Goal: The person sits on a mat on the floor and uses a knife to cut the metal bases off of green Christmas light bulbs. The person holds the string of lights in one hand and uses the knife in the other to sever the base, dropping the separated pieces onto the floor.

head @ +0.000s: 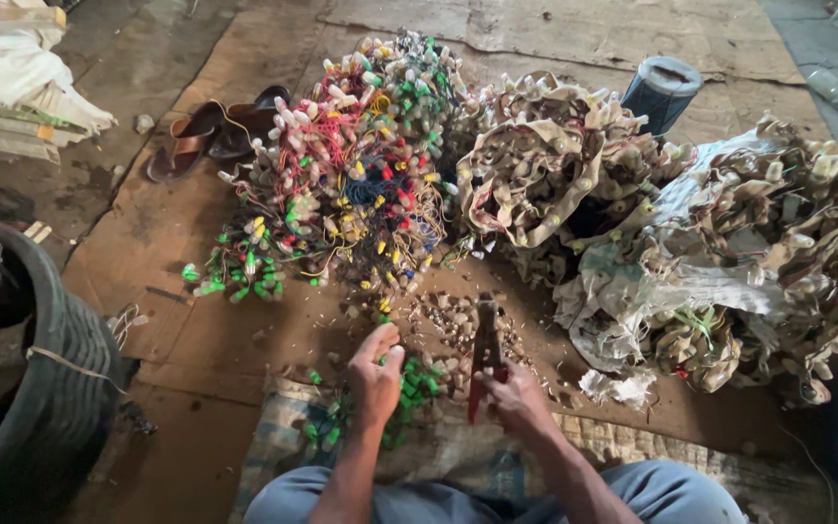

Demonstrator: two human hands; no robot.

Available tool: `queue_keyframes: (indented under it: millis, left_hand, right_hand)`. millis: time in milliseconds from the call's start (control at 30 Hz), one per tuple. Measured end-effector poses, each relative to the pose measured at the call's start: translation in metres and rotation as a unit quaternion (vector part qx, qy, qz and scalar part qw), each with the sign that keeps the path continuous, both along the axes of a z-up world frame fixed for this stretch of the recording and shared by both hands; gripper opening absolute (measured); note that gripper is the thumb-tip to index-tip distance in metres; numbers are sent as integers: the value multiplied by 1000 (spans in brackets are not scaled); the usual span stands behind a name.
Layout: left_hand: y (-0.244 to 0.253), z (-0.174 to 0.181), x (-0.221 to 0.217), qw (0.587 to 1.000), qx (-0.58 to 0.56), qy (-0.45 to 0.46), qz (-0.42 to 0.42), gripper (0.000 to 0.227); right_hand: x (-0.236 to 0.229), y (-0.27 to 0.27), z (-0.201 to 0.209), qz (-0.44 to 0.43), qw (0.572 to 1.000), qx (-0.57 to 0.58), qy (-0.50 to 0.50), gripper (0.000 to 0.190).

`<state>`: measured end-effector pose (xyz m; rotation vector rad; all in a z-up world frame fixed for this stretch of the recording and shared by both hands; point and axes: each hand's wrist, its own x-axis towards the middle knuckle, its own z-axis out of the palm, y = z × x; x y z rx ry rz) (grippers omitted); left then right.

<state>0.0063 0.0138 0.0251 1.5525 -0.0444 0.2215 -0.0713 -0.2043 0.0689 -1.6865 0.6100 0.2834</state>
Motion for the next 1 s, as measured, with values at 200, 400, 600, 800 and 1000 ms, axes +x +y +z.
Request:
queue_keyframes:
  millis: [200, 400, 600, 800, 1000]
  left_hand:
    - [22, 25, -27, 944, 304, -79, -104, 20]
    - [23, 21, -48, 892, 442, -4, -93, 19]
    - [47, 4, -39, 880, 453, 52, -135, 15]
    - [7, -43, -61, 736, 617, 54, -274, 16]
    - [3, -42, -50, 701, 669, 102, -227, 20]
  right_hand:
    - [11, -27, -19, 52, 995, -69, 54, 21]
    - [7, -30, -73, 145, 979, -121, 83, 29]
    - [12, -25, -84, 233, 905, -356, 25, 33]
    - [12, -25, -61, 196, 892, -393, 104, 35]
    - [4, -20, -37, 213, 887, -402, 78, 41]
